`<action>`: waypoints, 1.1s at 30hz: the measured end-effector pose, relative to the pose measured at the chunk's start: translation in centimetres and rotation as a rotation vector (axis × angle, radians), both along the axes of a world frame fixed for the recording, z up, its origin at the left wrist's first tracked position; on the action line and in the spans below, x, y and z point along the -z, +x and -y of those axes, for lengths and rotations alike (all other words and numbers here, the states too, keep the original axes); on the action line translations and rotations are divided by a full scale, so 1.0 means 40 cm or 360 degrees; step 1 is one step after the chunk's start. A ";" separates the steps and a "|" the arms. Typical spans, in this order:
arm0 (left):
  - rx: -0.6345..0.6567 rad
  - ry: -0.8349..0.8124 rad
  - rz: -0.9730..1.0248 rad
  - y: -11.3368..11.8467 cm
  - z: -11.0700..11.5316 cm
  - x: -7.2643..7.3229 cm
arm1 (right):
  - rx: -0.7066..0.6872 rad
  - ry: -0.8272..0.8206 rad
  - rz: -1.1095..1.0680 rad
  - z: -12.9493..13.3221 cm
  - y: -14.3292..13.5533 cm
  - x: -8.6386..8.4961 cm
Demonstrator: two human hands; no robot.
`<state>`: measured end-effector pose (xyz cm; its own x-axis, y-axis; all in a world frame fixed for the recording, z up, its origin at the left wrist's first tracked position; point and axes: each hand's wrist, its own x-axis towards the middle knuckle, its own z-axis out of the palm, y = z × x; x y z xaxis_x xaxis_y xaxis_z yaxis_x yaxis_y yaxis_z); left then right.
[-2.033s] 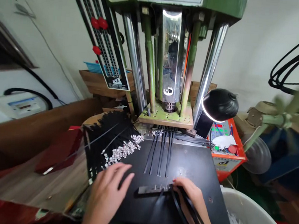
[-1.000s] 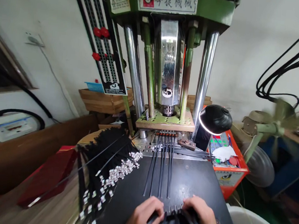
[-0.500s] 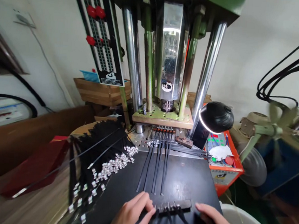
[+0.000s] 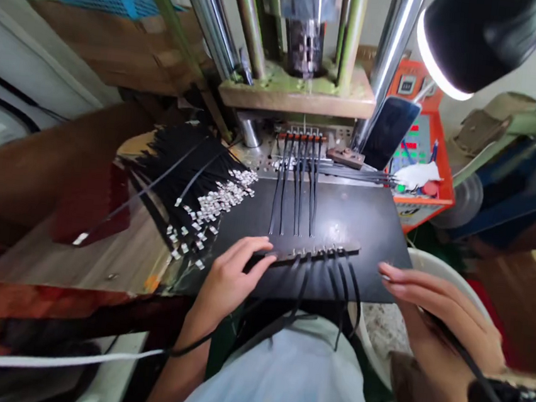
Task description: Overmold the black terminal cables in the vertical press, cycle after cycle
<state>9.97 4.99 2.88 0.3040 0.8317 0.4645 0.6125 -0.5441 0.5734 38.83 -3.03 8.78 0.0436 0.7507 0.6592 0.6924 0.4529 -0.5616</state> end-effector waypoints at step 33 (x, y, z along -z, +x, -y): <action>-0.0556 -0.0388 0.0018 0.199 -0.484 -0.088 | -0.0358 -0.0570 0.0166 -0.135 0.037 0.110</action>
<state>17.93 24.34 6.39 -0.0196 0.9698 0.2431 0.7288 -0.1526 0.6675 40.30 2.35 4.39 -0.2004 0.9160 0.3475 0.6601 0.3883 -0.6430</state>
